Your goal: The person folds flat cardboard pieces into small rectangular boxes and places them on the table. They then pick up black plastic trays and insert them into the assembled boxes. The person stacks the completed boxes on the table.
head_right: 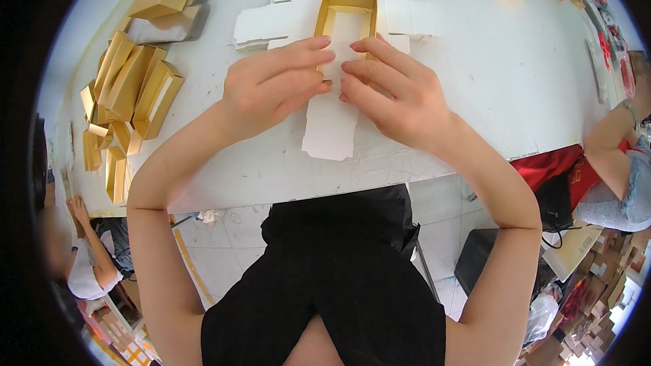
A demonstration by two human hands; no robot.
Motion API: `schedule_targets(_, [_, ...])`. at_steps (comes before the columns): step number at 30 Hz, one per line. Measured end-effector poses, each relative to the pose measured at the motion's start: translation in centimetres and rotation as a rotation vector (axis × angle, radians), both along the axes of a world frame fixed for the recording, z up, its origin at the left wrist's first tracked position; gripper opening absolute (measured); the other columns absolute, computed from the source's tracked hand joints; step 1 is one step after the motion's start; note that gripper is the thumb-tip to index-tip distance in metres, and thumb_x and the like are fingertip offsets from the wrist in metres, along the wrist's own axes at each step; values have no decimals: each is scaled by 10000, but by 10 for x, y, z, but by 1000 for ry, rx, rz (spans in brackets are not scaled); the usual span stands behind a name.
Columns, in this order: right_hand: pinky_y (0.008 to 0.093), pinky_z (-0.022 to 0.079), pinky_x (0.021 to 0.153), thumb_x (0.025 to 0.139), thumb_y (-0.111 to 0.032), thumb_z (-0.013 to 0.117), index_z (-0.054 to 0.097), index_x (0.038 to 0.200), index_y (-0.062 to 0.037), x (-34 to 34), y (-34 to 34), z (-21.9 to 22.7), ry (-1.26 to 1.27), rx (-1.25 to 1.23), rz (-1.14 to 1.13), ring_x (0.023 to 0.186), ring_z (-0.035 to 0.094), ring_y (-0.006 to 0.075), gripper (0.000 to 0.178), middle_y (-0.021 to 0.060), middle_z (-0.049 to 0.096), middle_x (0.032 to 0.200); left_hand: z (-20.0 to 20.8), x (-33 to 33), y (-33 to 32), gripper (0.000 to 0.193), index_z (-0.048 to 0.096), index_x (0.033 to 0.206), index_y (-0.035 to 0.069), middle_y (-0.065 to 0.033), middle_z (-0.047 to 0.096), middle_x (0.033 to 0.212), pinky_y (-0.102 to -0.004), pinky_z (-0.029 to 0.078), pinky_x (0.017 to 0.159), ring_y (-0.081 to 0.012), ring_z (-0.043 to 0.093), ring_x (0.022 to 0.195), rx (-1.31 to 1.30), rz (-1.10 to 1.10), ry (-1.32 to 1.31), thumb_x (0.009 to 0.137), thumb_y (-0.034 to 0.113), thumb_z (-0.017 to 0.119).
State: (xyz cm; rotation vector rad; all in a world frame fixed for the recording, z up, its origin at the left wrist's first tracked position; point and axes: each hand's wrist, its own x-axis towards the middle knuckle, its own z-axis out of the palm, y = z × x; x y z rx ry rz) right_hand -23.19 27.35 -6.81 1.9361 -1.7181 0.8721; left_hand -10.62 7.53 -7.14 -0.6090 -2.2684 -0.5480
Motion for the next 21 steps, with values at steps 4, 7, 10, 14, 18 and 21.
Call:
schedule_targets(4, [423,610,871,735,-62,763,677,940,-7,6,0,0,175,-46,-40,983,697,307,229,105,699,986,5,0,-6,230,660,947,-37,-161,718,1072,-376,621,836,-330,710,1036,-193,-66,96,751,14,770])
schedule_targets(7, [429,596,908,744,-52,737,690,989,9,6,3,2,211,-9,-57,1038,689,327,257,129,704,1057,16,2,-19,311,649,1005,-57,-182,703,1123,-400,612,864,-345,699,1060,-304,-144,-22,740,49,771])
schedule_targets(10, [425,578,945,754,-10,703,693,1030,18,2,9,7,134,84,-12,1136,654,362,277,156,685,1163,23,8,-15,310,659,1017,-55,-180,700,1140,-409,608,860,-346,696,1072,-245,-150,-83,735,30,754])
schedule_targets(14, [406,561,965,768,97,643,657,1155,15,10,19,18,-150,235,40,1271,567,385,396,171,627,1298,3,2,-6,267,678,1013,-25,-151,724,1088,-386,604,839,-315,713,1035,-100,-59,53,756,12,742])
schedule_targets(18, [388,561,939,809,158,604,591,1241,4,-4,24,16,-480,241,82,1297,538,367,459,166,564,1392,7,-6,8,178,688,982,9,-128,746,1004,-342,603,814,-277,731,983,100,22,-23,807,-10,710])
schedule_targets(21, [367,573,879,847,153,590,581,1202,-3,11,17,18,-886,75,-76,1255,548,351,388,163,559,1372,13,-6,22,157,690,979,17,-122,752,976,-331,602,805,-278,734,969,220,113,-189,827,-17,689])
